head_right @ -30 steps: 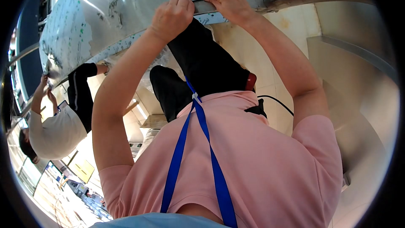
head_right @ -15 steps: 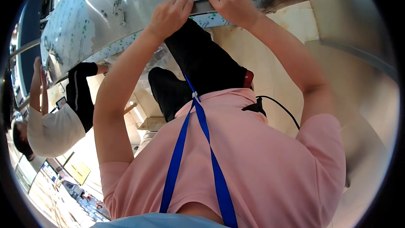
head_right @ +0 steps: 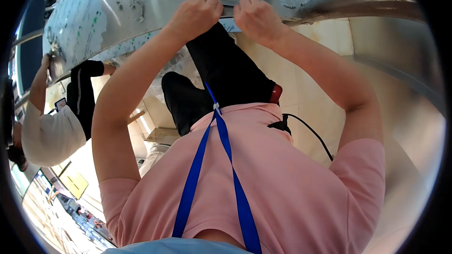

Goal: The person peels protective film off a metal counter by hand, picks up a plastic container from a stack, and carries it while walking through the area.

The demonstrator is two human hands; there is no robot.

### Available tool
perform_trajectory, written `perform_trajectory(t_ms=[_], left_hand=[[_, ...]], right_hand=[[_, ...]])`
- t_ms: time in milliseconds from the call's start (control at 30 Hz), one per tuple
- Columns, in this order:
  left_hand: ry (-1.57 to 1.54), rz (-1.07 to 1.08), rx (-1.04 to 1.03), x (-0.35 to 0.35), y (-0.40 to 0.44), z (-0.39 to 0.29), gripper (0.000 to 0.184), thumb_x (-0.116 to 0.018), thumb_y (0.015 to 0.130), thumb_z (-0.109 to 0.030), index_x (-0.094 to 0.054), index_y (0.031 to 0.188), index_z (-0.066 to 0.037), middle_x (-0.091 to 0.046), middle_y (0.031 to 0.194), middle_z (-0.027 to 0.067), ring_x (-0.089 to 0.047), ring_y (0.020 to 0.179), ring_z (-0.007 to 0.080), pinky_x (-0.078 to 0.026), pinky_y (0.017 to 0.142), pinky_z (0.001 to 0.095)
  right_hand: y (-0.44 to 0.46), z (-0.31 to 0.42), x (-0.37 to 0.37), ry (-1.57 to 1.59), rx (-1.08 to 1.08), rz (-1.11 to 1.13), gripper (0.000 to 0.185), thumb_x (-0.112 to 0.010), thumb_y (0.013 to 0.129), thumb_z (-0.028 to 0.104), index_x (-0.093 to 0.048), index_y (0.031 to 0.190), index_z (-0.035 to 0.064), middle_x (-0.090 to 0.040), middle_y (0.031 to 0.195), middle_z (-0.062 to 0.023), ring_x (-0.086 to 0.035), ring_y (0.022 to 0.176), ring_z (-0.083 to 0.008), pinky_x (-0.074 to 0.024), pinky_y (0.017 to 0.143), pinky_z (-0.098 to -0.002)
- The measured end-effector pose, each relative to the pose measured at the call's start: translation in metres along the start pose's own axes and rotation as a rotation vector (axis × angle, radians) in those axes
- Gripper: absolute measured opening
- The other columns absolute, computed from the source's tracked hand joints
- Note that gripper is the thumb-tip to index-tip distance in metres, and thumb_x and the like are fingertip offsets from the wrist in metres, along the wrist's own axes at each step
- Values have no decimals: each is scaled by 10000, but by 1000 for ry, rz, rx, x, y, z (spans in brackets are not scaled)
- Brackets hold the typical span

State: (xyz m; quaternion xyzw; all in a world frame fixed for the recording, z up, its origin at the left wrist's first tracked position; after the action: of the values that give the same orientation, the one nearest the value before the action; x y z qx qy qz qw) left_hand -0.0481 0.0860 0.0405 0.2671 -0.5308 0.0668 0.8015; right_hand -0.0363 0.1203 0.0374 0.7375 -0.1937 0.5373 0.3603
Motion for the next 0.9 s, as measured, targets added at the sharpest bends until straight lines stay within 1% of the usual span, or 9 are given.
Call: perform_trajectory(t_ms=[67, 133, 167, 233, 367, 467, 567, 900], left_hand=[[3, 78, -9, -7, -2, 0, 42, -558, 646, -123, -584, 652, -90, -539, 679, 19, -574, 675, 144, -488, 555, 234], [-11, 2, -6, -8, 0, 0, 42, -578, 591, -112, -582, 588, -70, -530, 609, 35, -569, 604, 158, -481, 500, 236], [-16, -36, -6, -6, 2, 1, 47, -588, 564, -106, -581, 557, -60, -526, 574, 43, -567, 568, 165, -478, 473, 236], [-17, -44, -1, -6, 4, 1, 54, -588, 556, -107, -579, 554, -54, -522, 573, 45, -561, 555, 166, -477, 462, 242], [32, 13, 1, -12, 5, -3, 61, -584, 538, -111, -573, 544, -51, -515, 571, 48, -555, 550, 168, -470, 455, 241], [65, 88, 29, -15, 5, -3, 36, -561, 616, -117, -572, 599, -88, -492, 595, 36, -553, 584, 156, -456, 459, 230], [55, 76, 33, -15, 7, -4, 33, -562, 612, -110, -565, 590, -86, -483, 591, 32, -550, 574, 156, -445, 429, 233], [52, 55, 44, -17, 8, -5, 40, -561, 605, -109, -551, 572, -90, -473, 584, 24, -549, 572, 158, -420, 408, 230]], right_hand=[[1, 0, -2, 4, -6, 0, 47, -561, 621, 74, -550, 656, 44, -489, 654, -70, -540, 628, -197, -466, 548, -259], [3, -2, -3, -22, -4, -15, 58, -558, 626, 70, -554, 672, 36, -493, 664, -72, -545, 634, -199, -470, 546, -266], [4, -5, -6, -17, -17, 17, 62, -555, 634, 60, -543, 690, 35, -492, 682, -73, -545, 651, -199, -472, 561, -265], [5, -11, -13, -5, -42, 85, 80, -549, 652, 39, -521, 726, 32, -490, 718, -75, -547, 686, -198, -475, 591, -263], [7, -13, -11, 25, -3, 46, 66, -553, 653, 55, -531, 713, 36, -489, 706, -72, -549, 671, -193, -479, 573, -269], [9, -14, -7, 32, 21, -2, 38, -553, 649, 72, -548, 675, 44, -484, 668, -67, -548, 638, -189, -481, 541, -266], [9, -14, -6, 27, 40, -8, 26, -552, 655, 77, -548, 663, 52, -480, 664, -63, -547, 638, -186, -482, 528, -260], [11, -16, -11, -16, 72, 1, 43, -561, 670, 90, -556, 657, 49, -486, 665, -58, -547, 644, -181, -479, 510, -253]])
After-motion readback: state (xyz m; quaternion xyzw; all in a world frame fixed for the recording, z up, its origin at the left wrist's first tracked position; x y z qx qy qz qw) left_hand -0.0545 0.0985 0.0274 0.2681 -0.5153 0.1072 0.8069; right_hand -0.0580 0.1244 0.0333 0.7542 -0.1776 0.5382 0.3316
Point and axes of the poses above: each hand's wrist, its own y-axis towards the middle knuckle, its own x-axis out of the back of the hand, z = x × y, the point moved 10 cm from there along y, towards the middle knuckle
